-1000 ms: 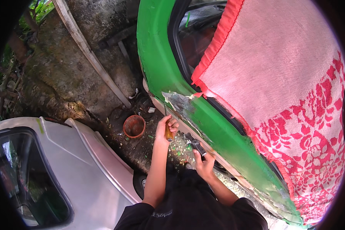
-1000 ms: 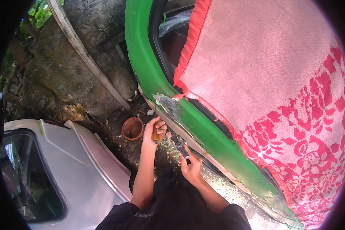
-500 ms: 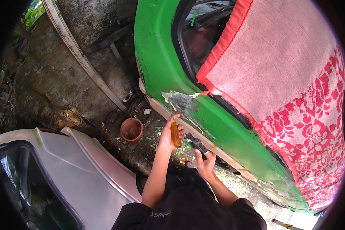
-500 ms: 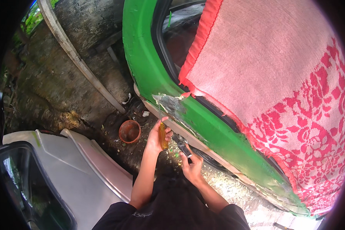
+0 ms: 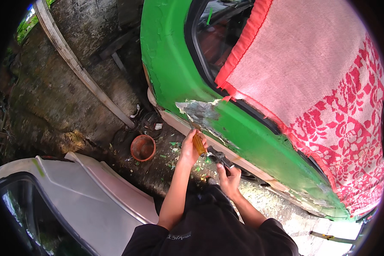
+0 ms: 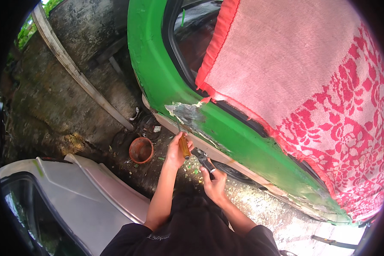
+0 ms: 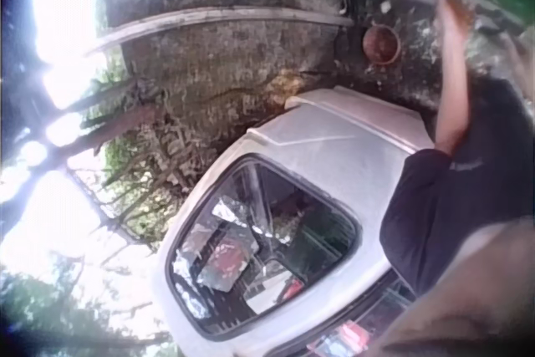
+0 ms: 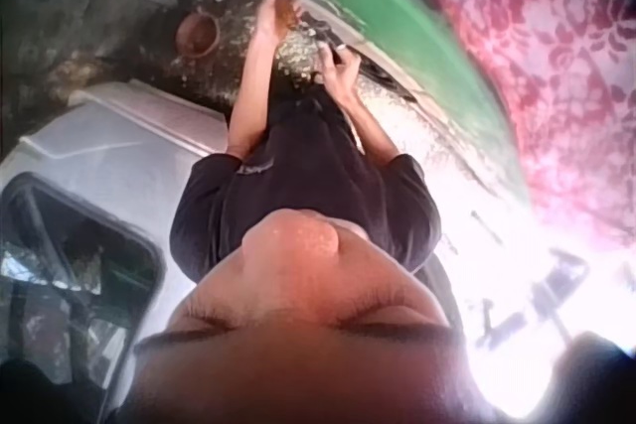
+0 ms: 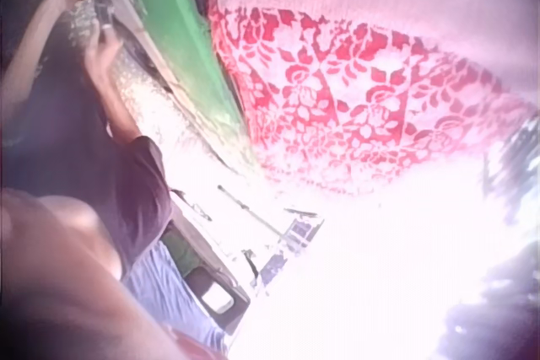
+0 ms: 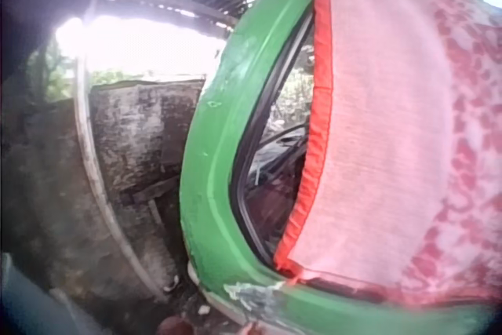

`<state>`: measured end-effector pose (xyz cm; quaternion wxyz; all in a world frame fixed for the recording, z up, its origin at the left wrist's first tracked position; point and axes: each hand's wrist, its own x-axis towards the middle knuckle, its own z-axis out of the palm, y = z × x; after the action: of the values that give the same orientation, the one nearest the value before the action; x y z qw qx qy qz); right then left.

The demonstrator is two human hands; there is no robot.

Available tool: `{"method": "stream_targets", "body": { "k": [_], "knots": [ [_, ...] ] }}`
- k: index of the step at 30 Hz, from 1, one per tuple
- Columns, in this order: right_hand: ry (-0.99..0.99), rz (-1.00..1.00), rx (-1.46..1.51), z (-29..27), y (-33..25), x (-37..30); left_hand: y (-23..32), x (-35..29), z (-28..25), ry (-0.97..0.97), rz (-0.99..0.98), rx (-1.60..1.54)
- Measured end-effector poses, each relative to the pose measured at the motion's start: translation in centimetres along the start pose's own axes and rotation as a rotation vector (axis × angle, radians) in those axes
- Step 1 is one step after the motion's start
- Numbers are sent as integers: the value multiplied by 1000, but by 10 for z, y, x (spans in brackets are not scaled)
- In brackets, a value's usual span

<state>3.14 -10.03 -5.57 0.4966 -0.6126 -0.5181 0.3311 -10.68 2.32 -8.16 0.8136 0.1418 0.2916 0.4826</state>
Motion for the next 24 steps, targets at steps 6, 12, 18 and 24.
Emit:
{"method": "stream_targets", "body": {
  "k": [6, 12, 18, 24],
  "knots": [
    [54, -59, 11, -1, 6, -4, -11, 7, -5, 69, -1, 19],
    [-21, -19, -16, -13, 4, -2, -5, 14, 0, 76, 47, -66],
    [-81, -336, -24, -23, -11, 11, -2, 37, 13, 74, 81, -313],
    [-152, -505, -109, -39, -26, 19, -15, 47, 10, -79, 189, -414]
  ]
}}
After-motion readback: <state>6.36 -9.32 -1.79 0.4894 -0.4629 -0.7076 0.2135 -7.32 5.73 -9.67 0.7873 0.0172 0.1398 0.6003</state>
